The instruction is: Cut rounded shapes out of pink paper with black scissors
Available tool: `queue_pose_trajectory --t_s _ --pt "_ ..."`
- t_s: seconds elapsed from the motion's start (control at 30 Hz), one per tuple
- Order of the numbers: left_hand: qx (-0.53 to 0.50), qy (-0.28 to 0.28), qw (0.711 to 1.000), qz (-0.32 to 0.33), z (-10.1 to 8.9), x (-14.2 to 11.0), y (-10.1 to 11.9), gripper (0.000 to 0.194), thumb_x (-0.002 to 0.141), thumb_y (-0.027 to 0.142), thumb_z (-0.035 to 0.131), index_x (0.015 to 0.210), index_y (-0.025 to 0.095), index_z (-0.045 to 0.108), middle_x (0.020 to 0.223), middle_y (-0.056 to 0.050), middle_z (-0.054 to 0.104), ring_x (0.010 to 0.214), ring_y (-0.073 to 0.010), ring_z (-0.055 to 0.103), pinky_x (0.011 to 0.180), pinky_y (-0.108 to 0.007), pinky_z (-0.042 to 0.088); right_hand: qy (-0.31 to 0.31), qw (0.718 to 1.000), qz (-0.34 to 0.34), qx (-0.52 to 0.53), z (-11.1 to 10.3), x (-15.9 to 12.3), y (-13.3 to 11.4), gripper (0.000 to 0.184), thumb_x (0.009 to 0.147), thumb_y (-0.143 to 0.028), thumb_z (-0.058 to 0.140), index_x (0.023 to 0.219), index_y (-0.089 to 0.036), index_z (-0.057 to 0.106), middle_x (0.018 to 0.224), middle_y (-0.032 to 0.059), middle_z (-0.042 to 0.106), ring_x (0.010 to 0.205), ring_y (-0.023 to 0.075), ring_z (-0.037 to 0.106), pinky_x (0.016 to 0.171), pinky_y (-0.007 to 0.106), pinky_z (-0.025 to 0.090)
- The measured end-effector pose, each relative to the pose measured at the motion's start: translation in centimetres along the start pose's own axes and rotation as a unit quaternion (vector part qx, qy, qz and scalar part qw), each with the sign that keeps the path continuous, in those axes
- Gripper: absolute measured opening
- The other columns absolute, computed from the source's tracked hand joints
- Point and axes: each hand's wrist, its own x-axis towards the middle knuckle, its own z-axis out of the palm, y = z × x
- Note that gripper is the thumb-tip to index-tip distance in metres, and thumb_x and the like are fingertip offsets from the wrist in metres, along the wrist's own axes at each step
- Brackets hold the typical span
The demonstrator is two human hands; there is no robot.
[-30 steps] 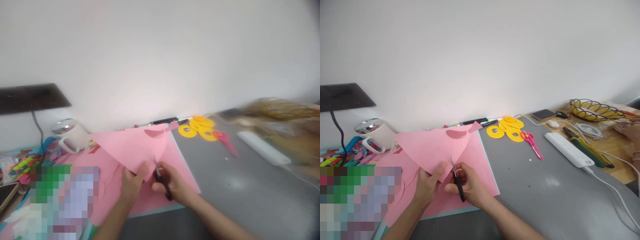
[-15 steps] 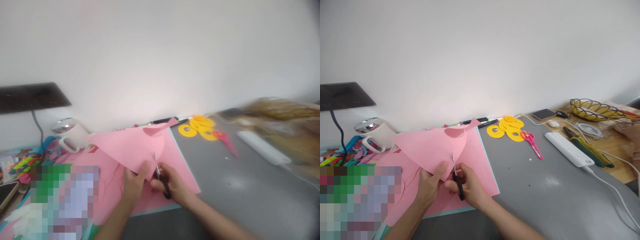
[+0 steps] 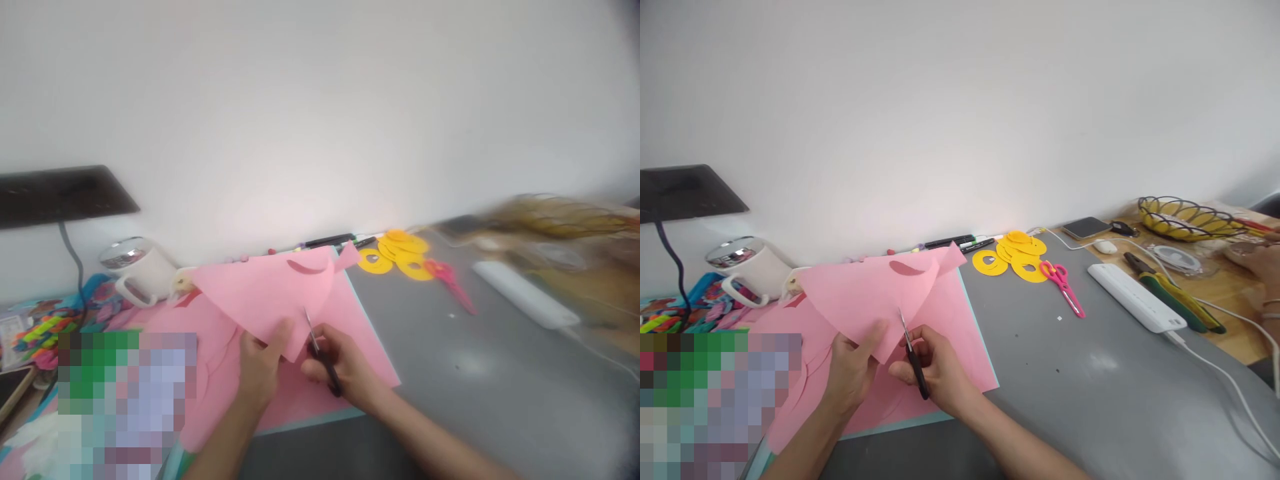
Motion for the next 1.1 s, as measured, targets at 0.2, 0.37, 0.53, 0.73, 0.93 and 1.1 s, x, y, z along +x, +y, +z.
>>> queue_pose_trajectory --t_s 0.2,0.37,0.53,0.73,0.93,1.1 --pt "0.026 -0.006 0.999 -0.027 -0.2 -0.4 -0.1 0.036 0.054 0.030 0.082 0.082 0.013 0.067 0.071 -0.004 0.070 0.075 -0.0210 0.065 0.065 -0.029 0.053 0.008 1.000 0.005 -0.001 0.2 0.0 -0.3 0.051 0.058 -0.053 0.080 0.076 -0.019 0.047 0.057 -0.0082 0.042 0.050 0.0066 0.034 0.046 0.020 0.028" --pt "0.015 0.000 1.000 -0.015 0.2 -0.7 -0.1 0.053 0.057 0.027 0.081 0.105 0.014 0.063 0.094 -0.008 0.072 0.098 -0.0242 0.064 0.082 -0.032 0.053 0.013 1.000 0.009 0.012 0.2 -0.1 -0.3 0.051 0.057 -0.053 0.081 0.075 -0.018 0.049 0.056 -0.0082 0.043 0.050 0.0070 0.037 0.048 0.022 0.032" --pt "0.033 -0.003 0.999 -0.007 0.4 -0.8 0.0 0.054 0.059 0.032 0.080 0.106 0.014 0.062 0.101 -0.010 0.070 0.102 -0.0257 0.063 0.090 -0.036 0.050 -0.009 1.000 -0.001 0.030 -0.2 0.0 -0.3 0.055 0.055 -0.052 0.083 0.077 -0.018 0.046 0.057 -0.0080 0.045 0.050 0.0064 0.037 0.047 0.020 0.030" --pt "0.053 -0.003 0.999 -0.005 0.3 -1.1 -0.3 0.054 0.060 0.041 0.078 0.104 0.013 0.064 0.100 -0.012 0.071 0.101 -0.0284 0.064 0.087 -0.038 0.051 -0.035 0.998 -0.021 0.049 -0.6 0.1 0.0 0.062 0.052 -0.051 0.085 0.084 -0.020 0.042 0.059 -0.0091 0.044 0.051 0.0058 0.034 0.045 0.019 0.025" --pt "0.089 -0.003 0.996 0.004 0.4 -1.2 -0.4 0.048 0.061 0.043 0.077 0.098 0.014 0.067 0.101 -0.011 0.071 0.105 -0.0297 0.062 0.096 -0.042 0.046 -0.032 0.998 -0.020 0.058 -0.4 0.1 0.2 0.059 0.056 -0.054 0.083 0.084 -0.020 0.043 0.064 -0.0065 0.045 0.056 0.0082 0.038 0.049 0.021 0.028" --pt "0.094 0.004 0.996 0.011 0.4 -1.2 -0.6 0.053 0.061 0.041 0.078 0.105 0.014 0.066 0.109 -0.012 0.069 0.109 -0.0298 0.060 0.100 -0.042 0.042 -0.035 0.998 -0.024 0.047 -0.5 0.0 0.1 0.055 0.060 -0.053 0.081 0.085 -0.019 0.045 0.069 -0.0035 0.049 0.059 0.0099 0.043 0.052 0.021 0.033"
